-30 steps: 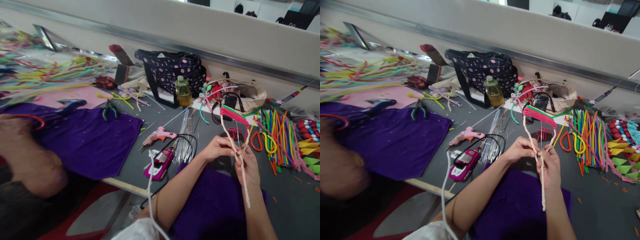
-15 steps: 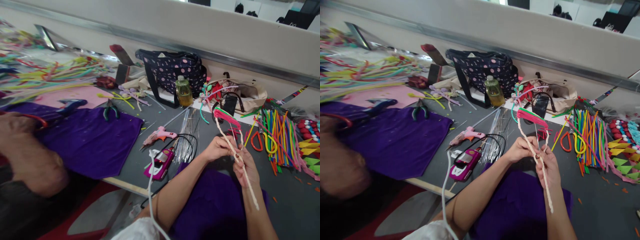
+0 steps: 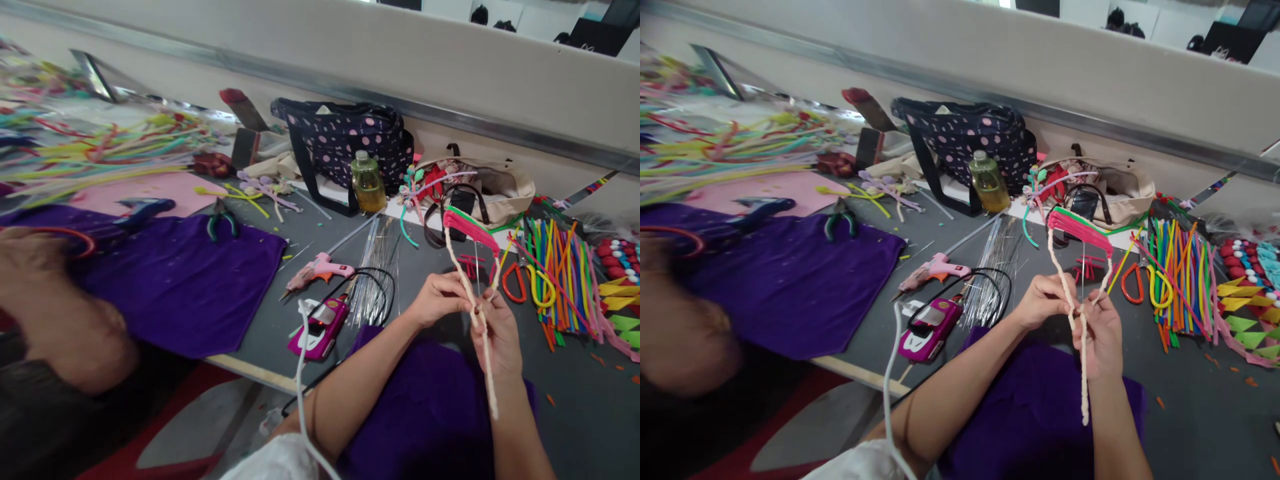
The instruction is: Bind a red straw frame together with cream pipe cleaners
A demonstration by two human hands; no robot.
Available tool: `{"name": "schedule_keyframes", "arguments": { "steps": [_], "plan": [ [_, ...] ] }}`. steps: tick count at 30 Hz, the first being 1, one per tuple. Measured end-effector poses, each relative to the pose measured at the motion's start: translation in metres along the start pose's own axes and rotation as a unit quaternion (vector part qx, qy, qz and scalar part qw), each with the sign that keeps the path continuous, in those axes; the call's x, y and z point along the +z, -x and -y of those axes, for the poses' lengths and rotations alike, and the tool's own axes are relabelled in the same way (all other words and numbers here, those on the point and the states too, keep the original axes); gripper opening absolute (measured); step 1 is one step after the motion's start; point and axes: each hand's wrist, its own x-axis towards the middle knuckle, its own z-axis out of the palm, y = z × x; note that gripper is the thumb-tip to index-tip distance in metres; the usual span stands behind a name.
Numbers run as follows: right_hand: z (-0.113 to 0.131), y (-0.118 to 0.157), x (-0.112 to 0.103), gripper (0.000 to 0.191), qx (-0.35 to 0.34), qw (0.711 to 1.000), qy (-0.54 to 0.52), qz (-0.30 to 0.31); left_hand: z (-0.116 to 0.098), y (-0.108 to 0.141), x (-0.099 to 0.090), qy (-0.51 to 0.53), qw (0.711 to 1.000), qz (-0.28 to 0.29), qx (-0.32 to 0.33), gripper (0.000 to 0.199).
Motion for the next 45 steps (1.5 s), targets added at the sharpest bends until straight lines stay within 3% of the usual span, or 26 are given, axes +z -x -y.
{"name": "schedule_keyframes", "arguments": {
  "steps": [5, 9, 16, 19, 22, 24, 26, 30, 33, 38, 43, 45],
  "plan": [
    [-0.001, 0.005, 0.006, 0.032, -0.120, 0.990, 0.061, -0.052, 0.008, 0.001, 0.007, 0.041, 0.998, -0.050, -0.001, 0.017],
    [-0.005, 0.008, 0.010, 0.027, -0.255, 0.952, 0.122, -0.117, 0.013, 0.001, 0.013, 0.073, 0.994, -0.085, -0.009, 0.013],
    [-0.020, 0.006, 0.001, 0.013, -0.441, 0.849, 0.269, -0.113, 0.018, 0.001, 0.021, 0.112, 0.984, -0.131, -0.048, 0.019],
    [-0.027, 0.000, -0.013, 0.008, -0.477, 0.800, 0.347, -0.108, 0.018, 0.001, 0.024, 0.132, 0.977, -0.146, -0.080, 0.023],
    [-0.030, -0.004, -0.024, 0.007, -0.506, 0.726, 0.455, -0.097, 0.017, 0.001, 0.026, 0.147, 0.968, -0.165, -0.116, 0.023],
    [-0.032, -0.004, -0.026, 0.007, -0.512, 0.695, 0.497, -0.093, 0.017, 0.002, 0.027, 0.139, 0.966, -0.177, -0.127, 0.020],
    [-0.032, -0.003, -0.023, 0.007, -0.494, 0.714, 0.486, -0.103, 0.017, 0.002, 0.026, 0.127, 0.967, -0.184, -0.125, 0.018],
    [-0.029, 0.002, -0.008, 0.012, -0.414, 0.830, 0.356, -0.112, 0.017, 0.000, 0.022, 0.129, 0.971, -0.163, -0.116, 0.013],
    [-0.023, 0.004, 0.002, 0.017, -0.379, 0.867, 0.299, -0.124, 0.015, -0.001, 0.020, 0.136, 0.972, -0.139, -0.133, 0.013],
    [-0.025, 0.002, -0.003, 0.014, -0.388, 0.858, 0.318, -0.109, 0.015, -0.002, 0.021, 0.147, 0.968, -0.153, -0.137, 0.013],
    [-0.034, -0.001, -0.016, 0.013, -0.430, 0.790, 0.422, -0.112, 0.015, -0.001, 0.021, 0.145, 0.964, -0.150, -0.162, 0.010],
    [-0.033, 0.000, -0.014, 0.014, -0.415, 0.801, 0.418, -0.106, 0.013, -0.001, 0.018, 0.121, 0.969, -0.120, -0.177, 0.005]
  ]
}}
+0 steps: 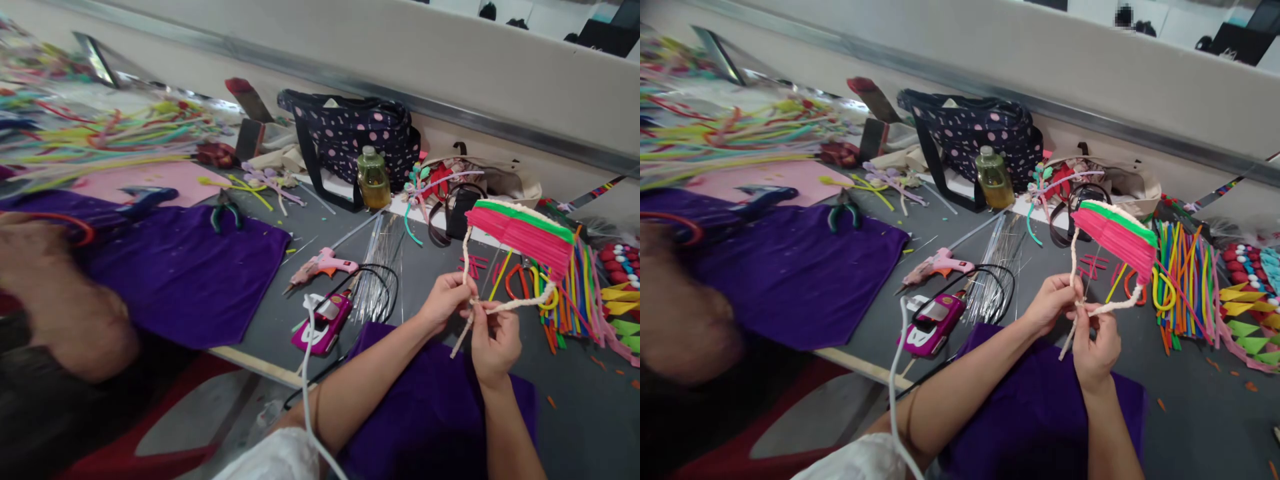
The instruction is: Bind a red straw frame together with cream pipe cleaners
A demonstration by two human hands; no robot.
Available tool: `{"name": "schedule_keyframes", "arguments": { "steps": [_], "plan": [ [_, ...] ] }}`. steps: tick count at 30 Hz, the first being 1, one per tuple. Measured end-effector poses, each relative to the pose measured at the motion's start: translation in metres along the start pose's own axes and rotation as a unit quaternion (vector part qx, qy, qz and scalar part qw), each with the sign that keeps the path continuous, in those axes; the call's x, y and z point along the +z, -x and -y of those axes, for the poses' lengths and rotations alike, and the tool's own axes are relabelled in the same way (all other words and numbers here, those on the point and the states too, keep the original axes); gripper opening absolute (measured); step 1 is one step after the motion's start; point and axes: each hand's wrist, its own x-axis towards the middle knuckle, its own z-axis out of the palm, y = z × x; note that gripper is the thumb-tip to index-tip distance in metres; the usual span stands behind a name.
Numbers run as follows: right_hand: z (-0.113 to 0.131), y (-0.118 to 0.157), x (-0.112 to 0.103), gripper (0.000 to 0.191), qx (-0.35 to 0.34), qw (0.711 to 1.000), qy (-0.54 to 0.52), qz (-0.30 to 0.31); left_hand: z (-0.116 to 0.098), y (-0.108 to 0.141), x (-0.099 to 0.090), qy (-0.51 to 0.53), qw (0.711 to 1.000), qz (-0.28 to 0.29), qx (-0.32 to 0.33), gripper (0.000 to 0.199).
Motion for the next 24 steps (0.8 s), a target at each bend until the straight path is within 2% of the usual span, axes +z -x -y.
{"name": "schedule_keyframes", "arguments": {
  "steps": [4, 7, 13, 16, 20, 24],
  "plan": [
    [0.016, -0.005, 0.001, 0.019, 0.088, 0.992, -0.087, 0.004, -0.013, 0.000, -0.008, -0.077, 0.996, 0.055, -0.006, 0.009],
    [0.024, -0.010, 0.000, 0.022, 0.125, 0.984, -0.127, -0.005, -0.024, 0.001, -0.013, -0.109, 0.990, 0.089, 0.013, 0.011],
    [0.022, -0.021, -0.006, 0.027, 0.198, 0.956, -0.210, -0.048, -0.033, 0.002, -0.019, -0.126, 0.979, 0.158, 0.042, 0.013],
    [0.020, -0.028, -0.010, 0.029, 0.243, 0.932, -0.261, -0.058, -0.029, 0.001, -0.019, -0.111, 0.981, 0.151, 0.056, 0.018],
    [0.017, -0.031, -0.012, 0.030, 0.298, 0.904, -0.306, -0.029, -0.020, -0.002, -0.017, -0.074, 0.988, 0.131, 0.022, 0.029],
    [0.016, -0.029, -0.011, 0.031, 0.307, 0.896, -0.320, -0.006, -0.013, -0.004, -0.015, -0.042, 0.991, 0.120, 0.031, 0.031]
  ]
}}
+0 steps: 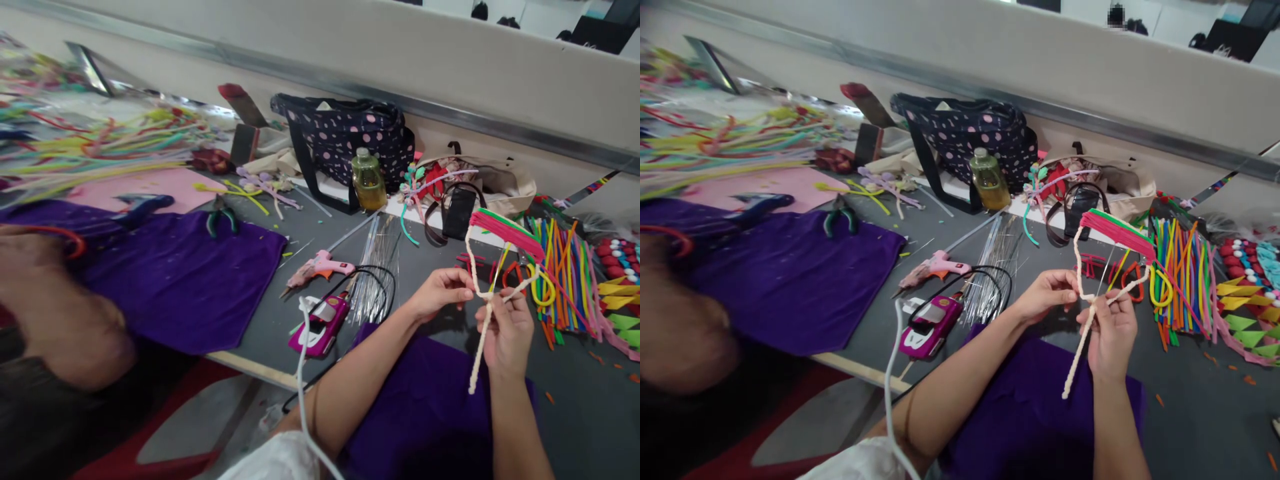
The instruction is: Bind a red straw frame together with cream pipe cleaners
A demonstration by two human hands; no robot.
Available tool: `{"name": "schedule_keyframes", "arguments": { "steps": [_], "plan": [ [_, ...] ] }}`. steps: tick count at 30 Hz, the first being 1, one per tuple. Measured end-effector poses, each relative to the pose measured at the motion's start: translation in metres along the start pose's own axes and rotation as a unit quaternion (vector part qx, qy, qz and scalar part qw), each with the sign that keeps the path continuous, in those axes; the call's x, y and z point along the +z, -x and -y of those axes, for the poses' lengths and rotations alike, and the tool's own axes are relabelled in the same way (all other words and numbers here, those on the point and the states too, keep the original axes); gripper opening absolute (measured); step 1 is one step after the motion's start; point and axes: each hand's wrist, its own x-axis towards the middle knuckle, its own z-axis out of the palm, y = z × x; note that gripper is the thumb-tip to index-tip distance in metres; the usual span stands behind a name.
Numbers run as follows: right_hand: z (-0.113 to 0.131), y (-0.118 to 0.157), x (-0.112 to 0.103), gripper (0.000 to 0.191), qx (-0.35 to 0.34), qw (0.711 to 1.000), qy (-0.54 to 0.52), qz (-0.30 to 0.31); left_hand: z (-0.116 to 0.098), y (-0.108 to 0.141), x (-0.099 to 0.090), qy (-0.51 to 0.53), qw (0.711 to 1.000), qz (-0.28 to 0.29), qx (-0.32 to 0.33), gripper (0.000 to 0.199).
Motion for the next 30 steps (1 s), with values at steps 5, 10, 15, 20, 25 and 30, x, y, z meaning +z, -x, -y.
{"name": "schedule_keyframes", "arguments": {
  "steps": [5, 10, 15, 20, 25, 30],
  "plan": [
    [0.001, 0.003, 0.004, 0.030, -0.014, 1.000, 0.014, 0.007, 0.004, 0.000, 0.004, -0.013, 0.999, -0.026, 0.017, 0.032],
    [0.002, 0.006, 0.008, 0.030, -0.057, 0.997, 0.043, -0.007, 0.002, 0.002, 0.009, -0.015, 0.998, -0.043, 0.045, 0.030],
    [-0.006, 0.011, 0.007, 0.026, -0.173, 0.974, 0.141, -0.032, 0.006, 0.002, 0.014, -0.002, 0.997, -0.077, 0.025, 0.029],
    [-0.022, 0.014, 0.000, 0.017, -0.258, 0.938, 0.230, -0.005, 0.015, -0.001, 0.017, 0.069, 0.991, -0.116, -0.010, 0.019],
    [-0.027, 0.016, -0.001, 0.016, -0.260, 0.933, 0.250, 0.006, 0.012, 0.000, 0.015, 0.096, 0.990, -0.096, -0.037, 0.013],
    [-0.018, 0.019, 0.006, 0.018, -0.218, 0.949, 0.228, 0.002, 0.005, 0.001, 0.008, 0.031, 0.997, -0.049, -0.043, 0.005]
  ]
}}
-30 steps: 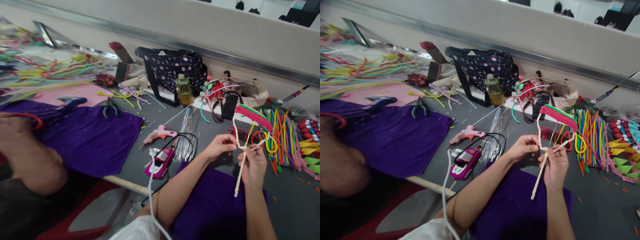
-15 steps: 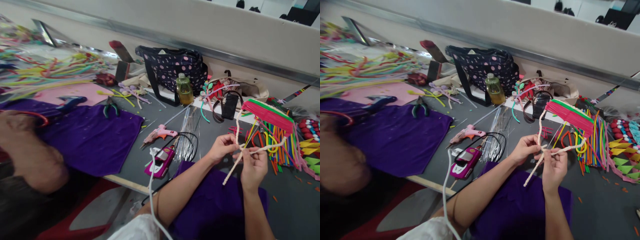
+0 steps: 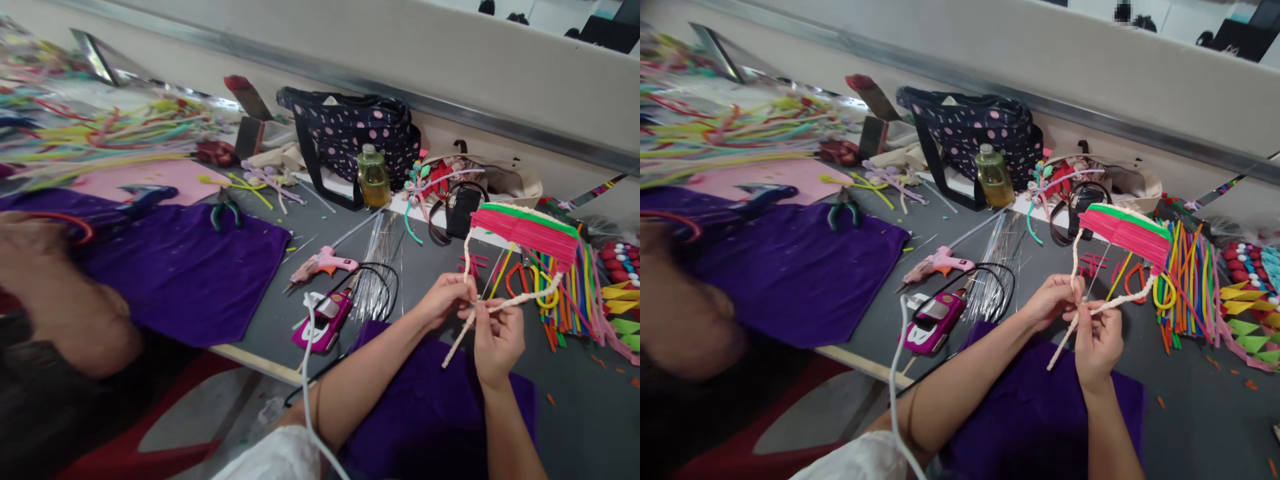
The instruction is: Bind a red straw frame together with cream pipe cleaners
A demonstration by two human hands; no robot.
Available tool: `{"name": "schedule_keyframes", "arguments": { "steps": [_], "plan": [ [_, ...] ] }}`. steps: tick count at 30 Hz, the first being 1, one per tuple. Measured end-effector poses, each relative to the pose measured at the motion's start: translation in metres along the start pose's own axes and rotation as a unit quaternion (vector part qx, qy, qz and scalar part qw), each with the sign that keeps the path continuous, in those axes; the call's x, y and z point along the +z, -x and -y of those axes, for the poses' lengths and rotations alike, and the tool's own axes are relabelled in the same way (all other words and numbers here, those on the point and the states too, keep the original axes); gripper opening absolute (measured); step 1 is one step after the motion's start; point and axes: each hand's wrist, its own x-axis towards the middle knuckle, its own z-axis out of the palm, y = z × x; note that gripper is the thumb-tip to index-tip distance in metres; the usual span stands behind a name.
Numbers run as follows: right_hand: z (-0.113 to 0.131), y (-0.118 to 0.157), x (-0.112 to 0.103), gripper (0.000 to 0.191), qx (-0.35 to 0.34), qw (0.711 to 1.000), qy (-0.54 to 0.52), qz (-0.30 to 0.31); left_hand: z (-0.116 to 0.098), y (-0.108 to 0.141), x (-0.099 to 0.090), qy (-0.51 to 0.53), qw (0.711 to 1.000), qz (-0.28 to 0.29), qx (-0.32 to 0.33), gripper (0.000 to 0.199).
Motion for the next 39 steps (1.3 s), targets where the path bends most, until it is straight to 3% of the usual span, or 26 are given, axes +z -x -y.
{"name": "schedule_keyframes", "arguments": {
  "steps": [9, 15, 19, 28, 35, 39],
  "plan": [
    [0.005, -0.012, -0.006, 0.026, 0.066, 0.996, -0.049, -0.016, -0.014, 0.006, 0.000, -0.112, 0.990, 0.029, 0.077, 0.011],
    [0.006, -0.016, -0.008, 0.026, 0.079, 0.995, -0.055, -0.029, -0.021, 0.007, -0.004, -0.242, 0.957, 0.063, 0.149, 0.020],
    [0.008, -0.017, -0.009, 0.026, 0.084, 0.994, -0.065, -0.036, -0.023, 0.006, -0.007, -0.272, 0.943, 0.081, 0.172, 0.026],
    [0.004, -0.013, -0.009, 0.021, 0.028, 0.999, -0.024, -0.021, -0.014, 0.003, -0.008, -0.111, 0.993, 0.039, 0.025, 0.038],
    [0.002, -0.013, -0.010, 0.019, 0.019, 1.000, -0.005, -0.013, -0.014, 0.001, -0.013, 0.004, 0.997, 0.060, -0.047, 0.028],
    [0.006, -0.016, -0.011, 0.024, 0.059, 0.997, -0.049, -0.022, -0.014, 0.002, -0.011, 0.057, 0.992, 0.085, -0.068, 0.028]
  ]
}}
